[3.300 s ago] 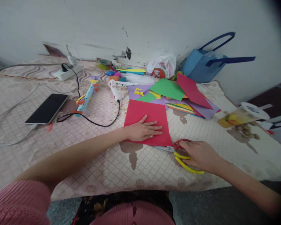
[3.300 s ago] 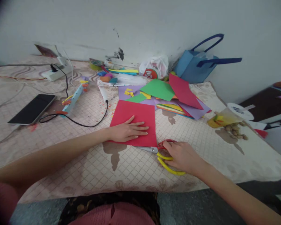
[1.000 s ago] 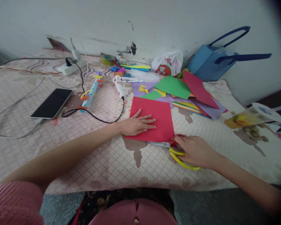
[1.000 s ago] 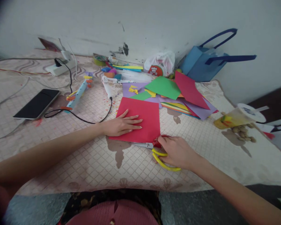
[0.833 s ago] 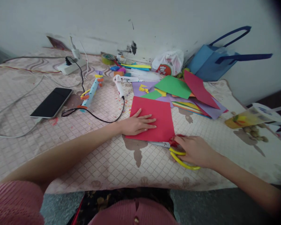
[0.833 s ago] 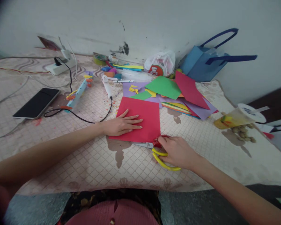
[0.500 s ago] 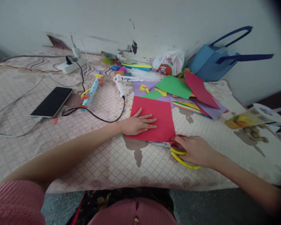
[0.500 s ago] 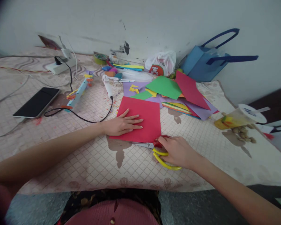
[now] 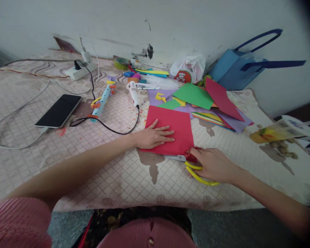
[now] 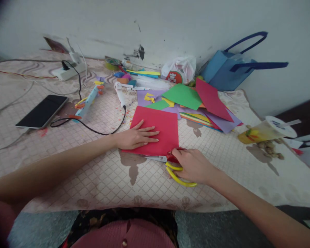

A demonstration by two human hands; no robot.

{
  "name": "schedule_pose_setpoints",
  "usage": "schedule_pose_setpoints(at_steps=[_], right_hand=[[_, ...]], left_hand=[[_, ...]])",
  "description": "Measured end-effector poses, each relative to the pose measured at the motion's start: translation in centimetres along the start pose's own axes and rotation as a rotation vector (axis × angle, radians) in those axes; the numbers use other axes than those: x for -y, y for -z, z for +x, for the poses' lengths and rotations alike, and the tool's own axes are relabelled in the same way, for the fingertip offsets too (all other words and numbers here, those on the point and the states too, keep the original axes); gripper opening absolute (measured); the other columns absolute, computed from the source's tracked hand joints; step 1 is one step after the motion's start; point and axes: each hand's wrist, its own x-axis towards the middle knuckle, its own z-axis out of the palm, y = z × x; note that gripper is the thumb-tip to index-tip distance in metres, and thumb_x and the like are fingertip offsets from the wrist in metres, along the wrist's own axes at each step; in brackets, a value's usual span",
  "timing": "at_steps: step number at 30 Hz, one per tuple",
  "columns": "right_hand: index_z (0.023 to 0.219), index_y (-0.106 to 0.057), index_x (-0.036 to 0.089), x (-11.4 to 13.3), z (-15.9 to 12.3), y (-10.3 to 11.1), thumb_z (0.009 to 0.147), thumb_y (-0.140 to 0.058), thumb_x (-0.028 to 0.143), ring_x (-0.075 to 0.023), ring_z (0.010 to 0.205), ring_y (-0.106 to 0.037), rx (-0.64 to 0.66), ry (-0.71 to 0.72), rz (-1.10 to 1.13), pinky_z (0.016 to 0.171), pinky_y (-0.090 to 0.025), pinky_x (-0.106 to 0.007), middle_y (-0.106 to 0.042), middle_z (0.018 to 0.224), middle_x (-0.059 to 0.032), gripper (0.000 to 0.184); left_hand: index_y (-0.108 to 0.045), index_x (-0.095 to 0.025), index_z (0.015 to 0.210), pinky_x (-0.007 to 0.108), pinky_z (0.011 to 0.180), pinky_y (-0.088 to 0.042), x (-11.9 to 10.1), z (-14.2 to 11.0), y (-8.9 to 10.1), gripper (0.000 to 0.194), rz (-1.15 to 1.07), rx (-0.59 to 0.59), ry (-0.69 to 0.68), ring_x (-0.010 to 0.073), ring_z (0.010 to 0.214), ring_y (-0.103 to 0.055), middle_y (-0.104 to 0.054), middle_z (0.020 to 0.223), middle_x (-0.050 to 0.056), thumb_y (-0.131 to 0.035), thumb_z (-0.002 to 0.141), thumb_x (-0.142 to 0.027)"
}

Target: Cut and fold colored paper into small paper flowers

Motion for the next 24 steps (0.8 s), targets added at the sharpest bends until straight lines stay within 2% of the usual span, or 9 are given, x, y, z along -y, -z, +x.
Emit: schedule_pose_setpoints(at_steps=[9,15,19,24], right_hand=[[0.086,-0.048,0.018,0.0,0.1,0.0,0.076,-0.059,0.047,-0.0201,0.062,-0.063,0.069,-0.033,-0.017,0.050,-0.027,-0.027,-0.065,0.070,-0.0030,0.033],[0.086,-0.048,0.018,0.2,-0.2,0.0,0.076,-0.056,0.049,-0.0200,0.062,-0.063,0.044,-0.028,-0.019,0.050,-0.028,-0.027,-0.066,0.072,-0.0039,0.034],[0.085,-0.048,0.018,0.4,-0.3,0.1,0.075,-0.057,0.041,-0.0209,0.066,-0.063,0.034,-0.011,-0.010,0.052,-0.032,-0.027,-0.065,0.073,-0.0043,0.027],[0.083,-0.046,0.019,0.5,-0.4,0.2,0.076,-0.057,0.039,-0.0214,0.067,-0.064,0.030,-0.003,-0.012,0.053,-0.034,-0.028,-0.064,0.073,-0.0043,0.024]], left_hand=[[-0.033,-0.031,0.139,0.058,0.105,0.012,0.0,0.0,0.0,0.046,0.006,0.014,0.010,0.0227,0.140,-0.015,-0.026,0.150,0.003,-0.030,0.094,-0.024],[-0.034,-0.029,0.139,0.059,0.106,0.010,0.1,-0.1,0.0,0.046,-0.017,-0.033,-0.014,0.0240,0.140,-0.015,-0.027,0.150,0.004,-0.030,0.094,-0.024],[-0.031,-0.029,0.140,0.056,0.108,0.006,-0.2,-0.7,0.7,0.046,-0.015,-0.073,-0.028,0.0236,0.141,-0.011,-0.026,0.150,0.004,-0.030,0.094,-0.026],[-0.032,-0.030,0.140,0.052,0.111,-0.001,-1.2,-2.2,0.8,0.046,0.015,-0.033,-0.062,0.0235,0.140,-0.011,-0.025,0.150,0.002,-0.033,0.094,-0.032]])
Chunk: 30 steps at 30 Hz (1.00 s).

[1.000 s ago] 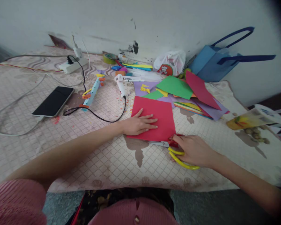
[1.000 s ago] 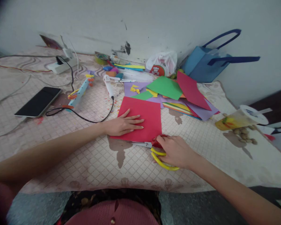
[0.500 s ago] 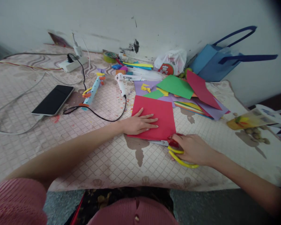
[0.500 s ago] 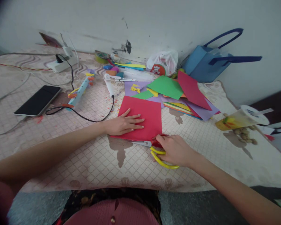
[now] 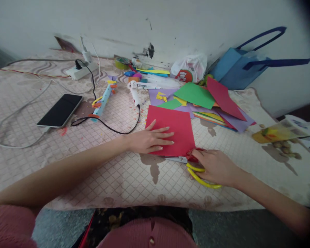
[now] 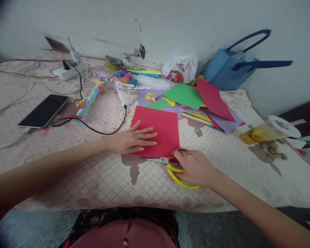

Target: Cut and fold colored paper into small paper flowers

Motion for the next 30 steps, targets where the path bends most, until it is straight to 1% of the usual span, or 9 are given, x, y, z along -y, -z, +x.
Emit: schedule_pose_setpoints(at_steps=[6,10,17,22,26,30], right_hand=[[0.082,-0.046,0.018,0.2,-0.1,0.1,0.075,-0.058,0.039,-0.0216,0.068,-0.064,0.010,-0.013,-0.021,0.055,-0.034,-0.028,-0.064,0.073,-0.0045,0.025],[0.083,-0.046,0.018,0.1,-0.1,0.1,0.074,-0.058,0.036,-0.0215,0.070,-0.064,0.015,-0.007,-0.034,0.055,-0.035,-0.028,-0.064,0.074,-0.0043,0.023],[0.082,-0.046,0.018,-0.1,0.0,-0.1,0.074,-0.059,0.039,-0.0206,0.065,-0.063,0.011,0.014,-0.033,0.052,-0.032,-0.027,-0.064,0.071,-0.0036,0.026],[0.084,-0.046,0.018,-0.3,-0.1,-0.4,0.075,-0.061,0.041,-0.0206,0.063,-0.064,0.022,0.032,-0.068,0.050,-0.030,-0.027,-0.064,0.070,-0.0034,0.028],[0.085,-0.046,0.018,-0.5,-0.2,-0.5,0.077,-0.060,0.039,-0.0205,0.063,-0.064,0.024,0.038,-0.101,0.049,-0.029,-0.027,-0.064,0.070,-0.0034,0.027],[0.083,-0.046,0.018,-0.3,0.0,-0.4,0.077,-0.058,0.039,-0.0207,0.065,-0.064,0.007,0.021,-0.093,0.052,-0.032,-0.027,-0.064,0.071,-0.0034,0.025]], left_hand=[[-0.029,-0.031,0.140,0.054,0.109,0.006,-0.4,-0.7,-1.1,0.047,0.080,0.030,-0.001,0.0251,0.140,-0.014,-0.022,0.151,0.003,-0.032,0.094,-0.035],[-0.029,-0.032,0.140,0.053,0.109,0.007,-0.3,-0.6,-1.0,0.046,0.085,0.044,-0.001,0.0241,0.140,-0.012,-0.021,0.151,0.002,-0.031,0.094,-0.037],[-0.026,-0.032,0.141,0.052,0.110,0.007,-0.2,-0.6,-1.0,0.046,0.096,0.069,0.008,0.0228,0.141,-0.010,-0.017,0.152,0.001,-0.026,0.095,-0.037],[-0.025,-0.033,0.141,0.052,0.110,0.006,-0.1,-0.6,-1.1,0.046,0.100,0.057,0.004,0.0222,0.141,-0.010,-0.017,0.152,0.000,-0.027,0.095,-0.037],[-0.025,-0.033,0.141,0.052,0.110,0.006,-0.1,-0.6,-1.2,0.046,0.097,0.054,0.004,0.0220,0.141,-0.010,-0.017,0.152,0.000,-0.028,0.095,-0.037],[-0.026,-0.034,0.141,0.052,0.110,0.006,-0.1,-0.6,-1.1,0.046,0.073,0.055,0.012,0.0215,0.141,-0.010,-0.018,0.152,0.000,-0.027,0.095,-0.037]])
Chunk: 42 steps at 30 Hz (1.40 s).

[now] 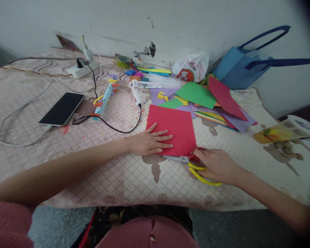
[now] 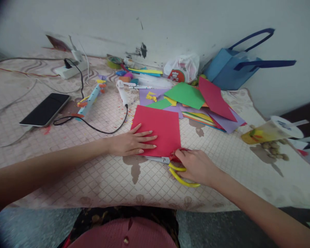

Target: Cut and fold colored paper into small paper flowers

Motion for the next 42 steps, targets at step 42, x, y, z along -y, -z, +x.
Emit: schedule_pose_setpoints(at_steps=[42], right_hand=[[0.084,-0.049,0.017,0.6,1.4,0.3,0.077,-0.057,0.037,-0.0194,0.062,-0.061,-0.072,0.090,0.002,0.051,-0.031,-0.026,-0.063,0.067,-0.0044,0.022]], left_hand=[[-0.031,-0.030,0.140,0.051,0.109,0.009,2.2,-0.8,0.5,0.047,-0.125,-0.014,0.028,0.0200,0.140,-0.016,-0.028,0.149,0.003,-0.029,0.094,-0.023]])
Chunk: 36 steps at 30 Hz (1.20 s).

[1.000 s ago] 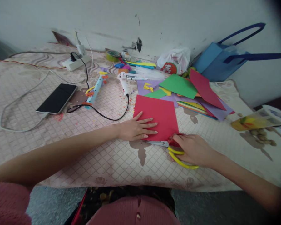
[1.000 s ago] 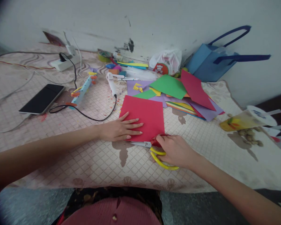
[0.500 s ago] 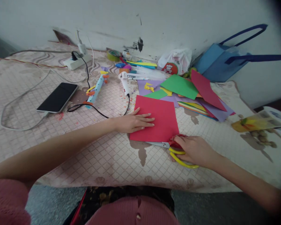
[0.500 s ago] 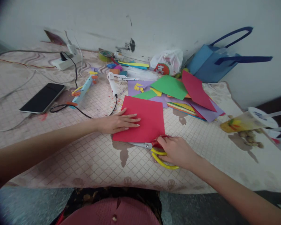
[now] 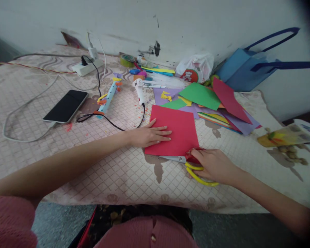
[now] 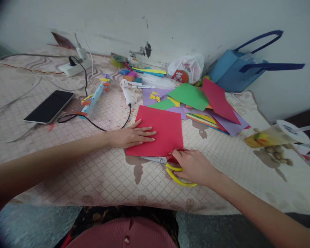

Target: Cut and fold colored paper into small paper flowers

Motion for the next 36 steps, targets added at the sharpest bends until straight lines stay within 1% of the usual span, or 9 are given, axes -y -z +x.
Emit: schedule_pose_setpoints(at_steps=[5,9,13,16,21,25,29,32,36], right_hand=[[0.086,-0.049,0.017,-0.3,-0.1,-0.2,0.077,-0.057,0.037,-0.0196,0.063,-0.062,0.014,-0.002,-0.023,0.051,-0.030,-0.026,-0.065,0.069,-0.0046,0.023],[0.083,-0.049,0.018,0.2,0.3,0.3,0.074,-0.059,0.038,-0.0207,0.066,-0.063,0.021,-0.028,0.001,0.053,-0.032,-0.027,-0.064,0.071,-0.0039,0.024],[0.083,-0.049,0.017,0.6,0.9,0.6,0.074,-0.058,0.036,-0.0204,0.064,-0.062,0.015,-0.027,0.015,0.053,-0.031,-0.028,-0.064,0.069,-0.0039,0.022],[0.083,-0.050,0.017,0.7,1.1,0.5,0.075,-0.058,0.037,-0.0202,0.062,-0.062,0.005,-0.021,0.004,0.052,-0.031,-0.027,-0.064,0.067,-0.0043,0.023],[0.085,-0.050,0.016,0.4,0.8,0.0,0.075,-0.059,0.037,-0.0210,0.062,-0.063,0.015,-0.002,-0.022,0.051,-0.030,-0.027,-0.064,0.067,-0.0046,0.025],[0.086,-0.049,0.017,0.5,0.7,0.2,0.075,-0.060,0.036,-0.0215,0.065,-0.064,0.038,-0.003,-0.017,0.052,-0.033,-0.028,-0.065,0.070,-0.0043,0.025],[0.087,-0.049,0.017,0.9,1.0,0.7,0.075,-0.060,0.039,-0.0221,0.070,-0.064,0.039,-0.009,0.009,0.056,-0.036,-0.029,-0.066,0.075,-0.0057,0.027],[0.088,-0.049,0.016,1.1,1.4,0.9,0.076,-0.059,0.040,-0.0225,0.070,-0.065,0.033,-0.013,0.005,0.055,-0.036,-0.029,-0.066,0.076,-0.0065,0.028],[0.087,-0.050,0.016,1.3,1.8,0.8,0.075,-0.060,0.040,-0.0223,0.069,-0.065,0.035,-0.011,-0.010,0.054,-0.036,-0.028,-0.066,0.074,-0.0052,0.028]], left_hand=[[-0.031,-0.030,0.140,0.052,0.109,0.008,-0.1,0.0,0.1,0.047,-0.001,0.002,0.003,0.0205,0.140,-0.016,-0.028,0.149,0.003,-0.029,0.093,-0.023],[-0.031,-0.028,0.140,0.052,0.109,0.007,-0.3,0.0,0.3,0.048,0.009,0.019,0.007,0.0203,0.140,-0.015,-0.027,0.150,0.004,-0.029,0.093,-0.021],[-0.033,-0.029,0.139,0.053,0.109,0.007,-0.4,0.0,0.3,0.048,-0.024,0.000,0.015,0.0208,0.140,-0.017,-0.029,0.149,0.004,-0.031,0.092,-0.021],[-0.033,-0.029,0.139,0.053,0.109,0.008,-0.4,0.0,0.3,0.048,-0.035,-0.006,0.013,0.0208,0.139,-0.017,-0.029,0.149,0.003,-0.031,0.092,-0.021],[-0.032,-0.029,0.140,0.052,0.109,0.009,-0.5,0.0,0.4,0.047,-0.002,0.026,0.028,0.0202,0.140,-0.015,-0.027,0.149,0.003,-0.029,0.093,-0.022],[-0.032,-0.027,0.140,0.052,0.108,0.010,-0.5,0.0,0.4,0.047,0.008,0.027,0.026,0.0209,0.140,-0.016,-0.028,0.149,0.004,-0.028,0.093,-0.022],[-0.033,-0.028,0.139,0.052,0.108,0.011,-0.5,0.0,0.3,0.047,0.008,0.013,0.027,0.0209,0.139,-0.017,-0.028,0.149,0.004,-0.029,0.093,-0.022],[-0.033,-0.028,0.139,0.053,0.108,0.012,-0.4,0.0,0.3,0.046,0.009,0.009,0.028,0.0210,0.140,-0.017,-0.028,0.149,0.004,-0.029,0.093,-0.022],[-0.034,-0.027,0.139,0.053,0.107,0.013,-0.3,0.0,0.2,0.046,-0.004,0.001,0.021,0.0220,0.139,-0.018,-0.028,0.149,0.005,-0.030,0.093,-0.022]])
